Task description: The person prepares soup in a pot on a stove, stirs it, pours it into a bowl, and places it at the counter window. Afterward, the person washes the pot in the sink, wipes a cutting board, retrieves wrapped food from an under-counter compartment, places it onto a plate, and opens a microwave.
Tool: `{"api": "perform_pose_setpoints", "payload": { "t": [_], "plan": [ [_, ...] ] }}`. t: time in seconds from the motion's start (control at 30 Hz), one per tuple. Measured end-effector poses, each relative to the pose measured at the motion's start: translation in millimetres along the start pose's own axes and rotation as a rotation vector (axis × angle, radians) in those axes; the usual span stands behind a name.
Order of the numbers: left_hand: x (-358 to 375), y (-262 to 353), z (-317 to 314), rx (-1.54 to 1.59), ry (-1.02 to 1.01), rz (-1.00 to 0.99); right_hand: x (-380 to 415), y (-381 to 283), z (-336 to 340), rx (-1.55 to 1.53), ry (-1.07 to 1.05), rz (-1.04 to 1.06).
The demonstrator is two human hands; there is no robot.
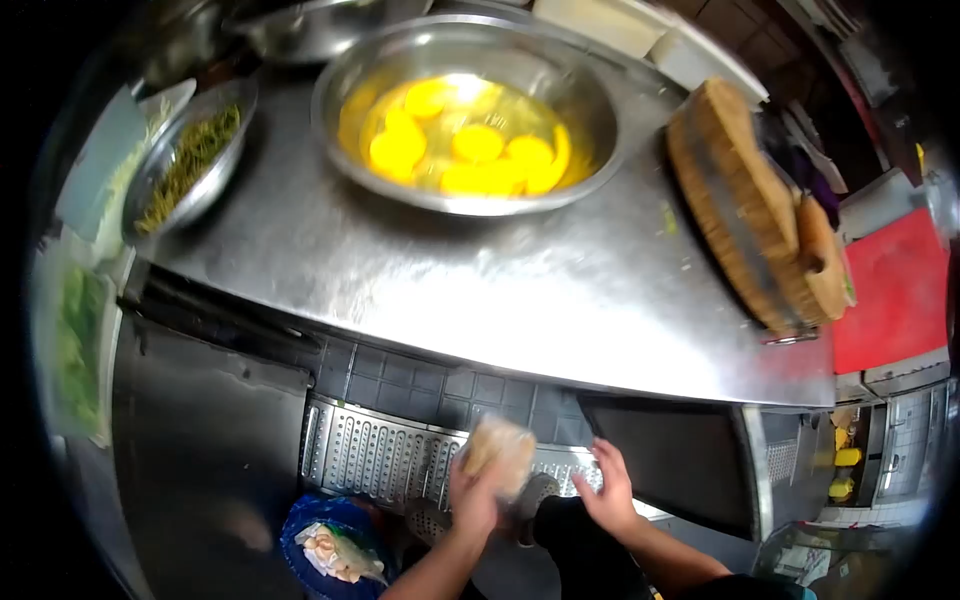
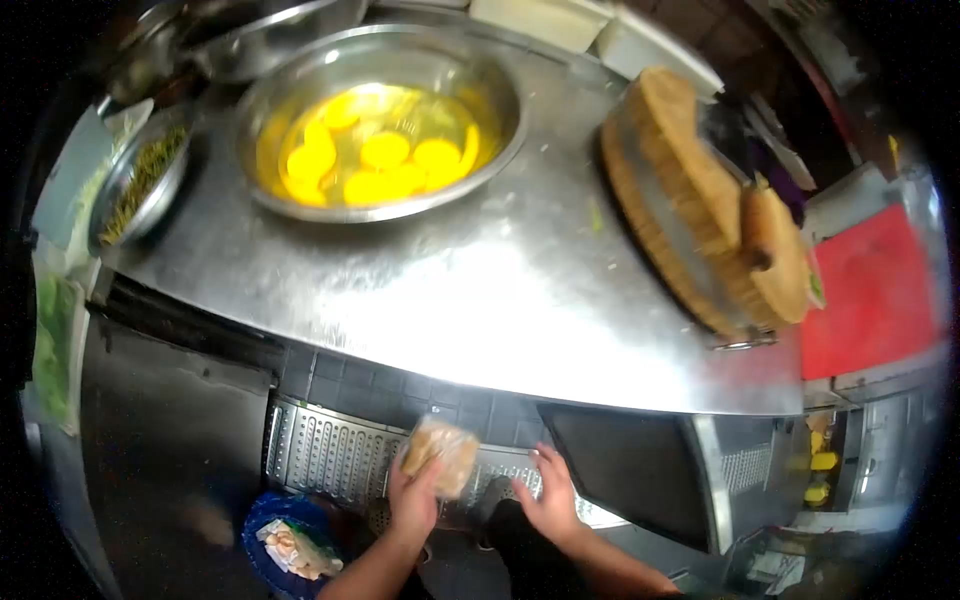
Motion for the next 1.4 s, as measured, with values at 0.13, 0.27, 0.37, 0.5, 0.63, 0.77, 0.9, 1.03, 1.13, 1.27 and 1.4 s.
{"api": "perform_pose_setpoints", "payload": {
  "t": [0.13,0.27,0.37,0.5,0.63,0.77,0.9,1.03,1.13,1.27,1.4],
  "plan": [
    [92,43,55,-0.064,0.145,0.027,66,-51,176,0.599,0.311,0.166],
    [176,113,42,-0.194,0.135,0.07,100,93,277,0.617,0.399,-0.519],
    [214,163,0,-0.336,0.08,0.081,100,77,285,0.171,-0.022,-0.879],
    [247,205,-103,-0.401,-0.11,0.078,137,66,255,0.1,-0.285,-0.833],
    [269,217,-206,-0.597,-0.414,0.073,146,-17,242,-0.564,-0.484,-0.541],
    [306,203,-343,-0.577,-0.694,0.207,158,-153,319,-1.287,-0.847,-0.318],
    [334,179,-424,-0.582,-0.827,0.29,167,-157,372,-1.499,-0.797,-0.418],
    [344,200,-497,-1.075,-0.996,-0.067,152,-120,399,-1.59,-0.579,-0.387],
    [300,213,-522,-1.324,-1.055,-0.583,144,-95,423,-1.664,-0.384,-0.353],
    [199,281,-541,-1.156,-0.795,-0.39,147,-39,442,-1.731,-0.073,-0.391],
    [83,363,-565,-1.172,-0.737,-0.63,165,-12,458,-1.749,0.276,-0.456]
  ]
}}
Point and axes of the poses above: each hand's wrist, its own x-axis away from the middle knuckle, its own z-axis out of the back of the hand, y = z × x, the point moved 10 cm from there along -x, towards the middle knuckle, and after that the axes turned 10 degrees about -z, right-handed, at the moved point
